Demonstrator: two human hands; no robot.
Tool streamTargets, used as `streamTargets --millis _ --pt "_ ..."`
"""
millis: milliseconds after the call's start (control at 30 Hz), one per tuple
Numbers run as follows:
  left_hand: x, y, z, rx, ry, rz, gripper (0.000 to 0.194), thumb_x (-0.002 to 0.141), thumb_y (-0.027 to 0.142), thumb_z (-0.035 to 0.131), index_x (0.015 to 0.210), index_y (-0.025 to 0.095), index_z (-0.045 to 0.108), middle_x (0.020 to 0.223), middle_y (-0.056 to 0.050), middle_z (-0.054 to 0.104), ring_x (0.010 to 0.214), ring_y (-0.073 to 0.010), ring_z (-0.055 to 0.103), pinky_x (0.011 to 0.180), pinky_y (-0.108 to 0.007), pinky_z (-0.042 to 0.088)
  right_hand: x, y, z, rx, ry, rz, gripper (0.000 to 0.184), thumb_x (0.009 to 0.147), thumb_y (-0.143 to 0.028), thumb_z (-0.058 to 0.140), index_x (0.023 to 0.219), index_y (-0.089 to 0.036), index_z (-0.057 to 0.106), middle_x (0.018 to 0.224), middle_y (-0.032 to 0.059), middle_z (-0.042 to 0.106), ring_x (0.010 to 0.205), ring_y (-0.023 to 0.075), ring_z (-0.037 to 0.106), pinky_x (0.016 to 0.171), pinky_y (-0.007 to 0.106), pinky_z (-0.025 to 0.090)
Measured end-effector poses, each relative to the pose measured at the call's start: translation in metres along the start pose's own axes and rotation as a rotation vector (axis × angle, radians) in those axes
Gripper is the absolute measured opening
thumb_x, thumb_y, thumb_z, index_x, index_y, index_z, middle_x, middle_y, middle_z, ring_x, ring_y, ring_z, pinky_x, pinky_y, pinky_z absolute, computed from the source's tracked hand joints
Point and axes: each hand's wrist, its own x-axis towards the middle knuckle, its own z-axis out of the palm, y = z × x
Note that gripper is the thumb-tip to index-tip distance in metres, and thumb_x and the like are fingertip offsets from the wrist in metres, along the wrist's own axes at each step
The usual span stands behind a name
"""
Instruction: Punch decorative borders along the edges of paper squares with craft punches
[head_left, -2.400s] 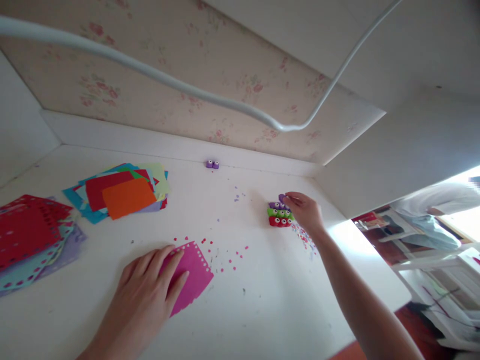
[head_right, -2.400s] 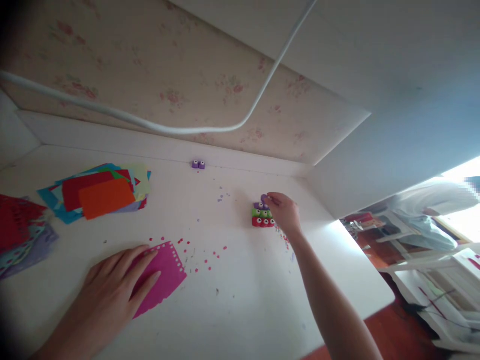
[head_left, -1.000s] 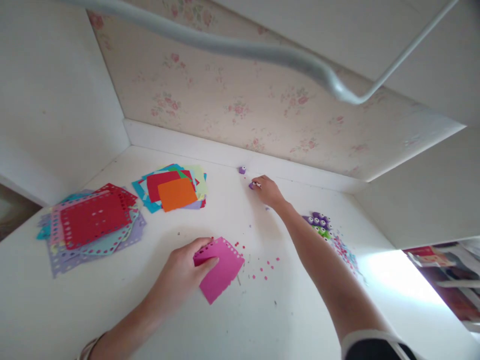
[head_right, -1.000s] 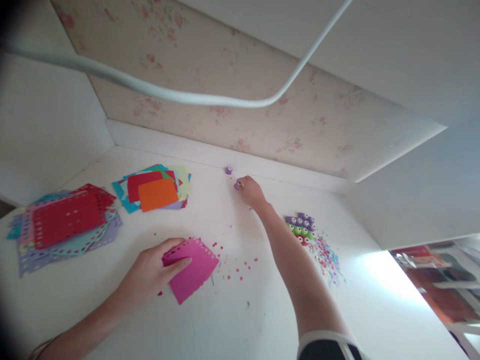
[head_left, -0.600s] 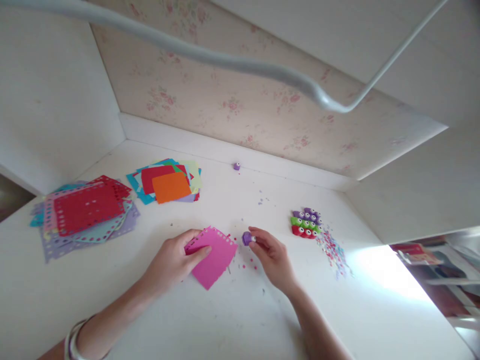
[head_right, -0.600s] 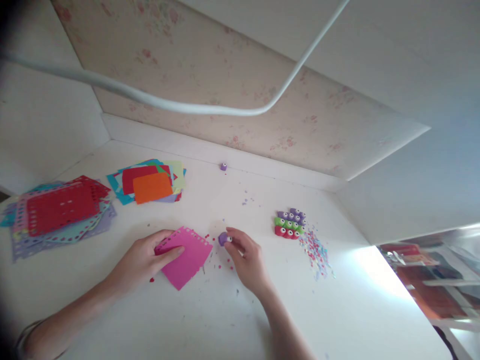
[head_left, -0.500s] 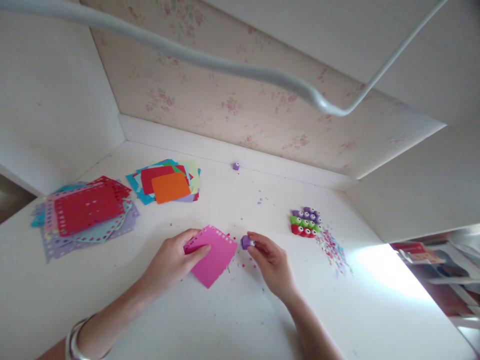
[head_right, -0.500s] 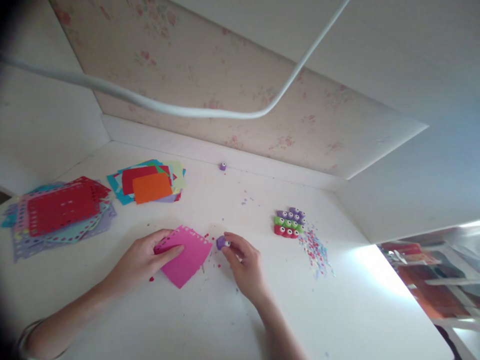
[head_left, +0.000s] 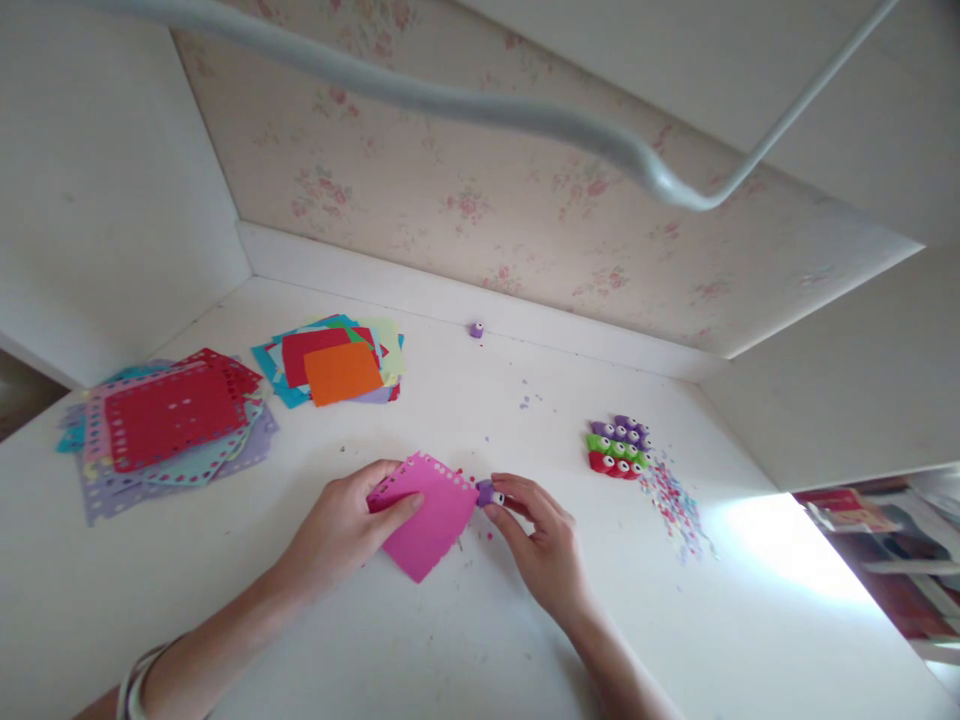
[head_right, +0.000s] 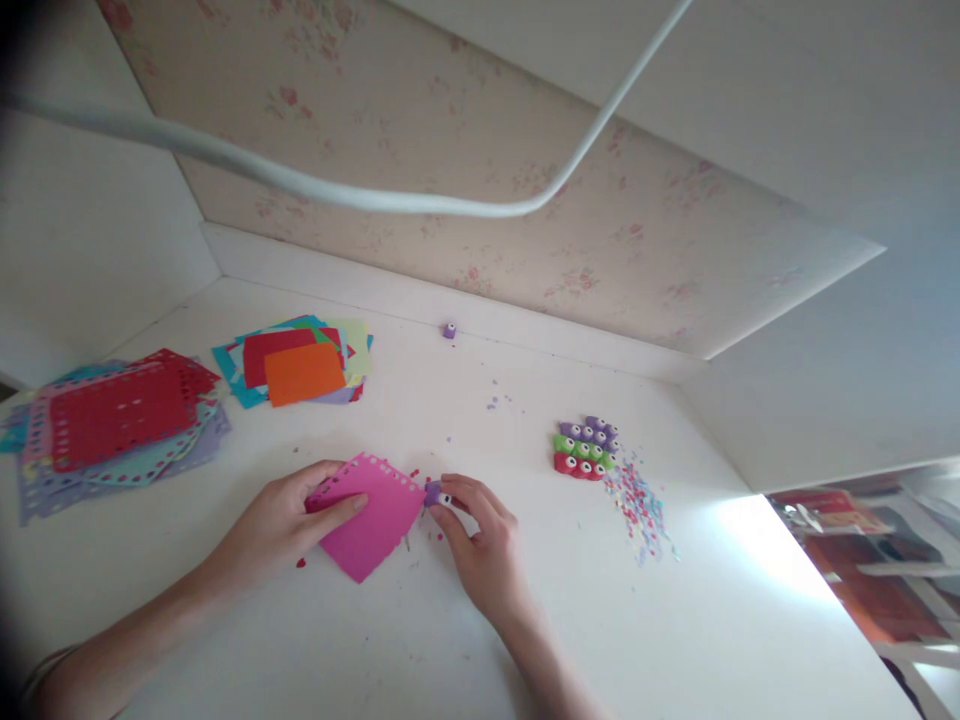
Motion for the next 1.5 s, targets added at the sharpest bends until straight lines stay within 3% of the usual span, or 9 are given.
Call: streamTargets --millis 267,800,1133,1400,1500 --pt "0.0007 0.0013 -0.0001 0.092 0.014 0.020 0.028 0.086 0.044 0.059 0.101 0.022 0.067 0.097 0.001 0.075 0.086 -0.0206 0.069 0.074 -0.025 0.052 0.0014 0.0035 -0.0007 0.010 0.020 0.001 0.015 0.090 -0.031 0.065 0.103 -0.025 0.069 0.116 0.0096 0.069 0.100 0.0252 0.070 0.079 0.038 0.064" --pt "0.0001 0.0009 -0.0008 0.069 -0.011 0.008 0.028 0.086 0.044 0.058 0.101 0.022 0.066 0.091 0.001 0.074 0.079 -0.0201 0.068 0.066 -0.024 0.050 0.0019 0.0078 -0.0009 0.013 -0.003 0.027 0.017 0.090 -0.032 0.064 0.103 -0.024 0.070 0.117 0.0101 0.068 0.101 0.0257 0.070 0.076 0.036 0.065" --pt "-0.0007 0.0013 -0.0005 0.080 -0.004 0.027 0.029 0.084 0.043 0.058 0.102 0.022 0.066 0.095 -0.002 0.074 0.084 -0.0222 0.068 0.073 -0.027 0.051 0.0017 0.0075 -0.0002 -0.014 -0.005 0.014 0.017 0.090 -0.032 0.064 0.103 -0.024 0.071 0.117 0.0104 0.069 0.101 0.0261 0.070 0.073 0.035 0.065" --pt "-0.0001 0.0003 0.0004 0.109 0.004 0.034 0.029 0.084 0.042 0.059 0.103 0.022 0.067 0.089 0.000 0.073 0.078 -0.0198 0.067 0.072 -0.025 0.050 0.0023 0.0028 -0.0011 -0.051 -0.041 -0.034 0.017 0.091 -0.031 0.062 0.104 -0.025 0.071 0.116 0.0100 0.069 0.105 0.0266 0.068 0.072 0.036 0.066" --pt "-0.0003 -0.0001 0.0003 0.128 -0.005 0.032 0.029 0.084 0.041 0.059 0.104 0.021 0.066 0.092 -0.001 0.073 0.081 -0.0206 0.067 0.074 -0.026 0.050 0.0021 0.0016 -0.0017 -0.095 -0.047 -0.083 0.017 0.092 -0.029 0.060 0.106 -0.027 0.071 0.116 0.0088 0.069 0.107 0.0267 0.067 0.078 0.039 0.065"
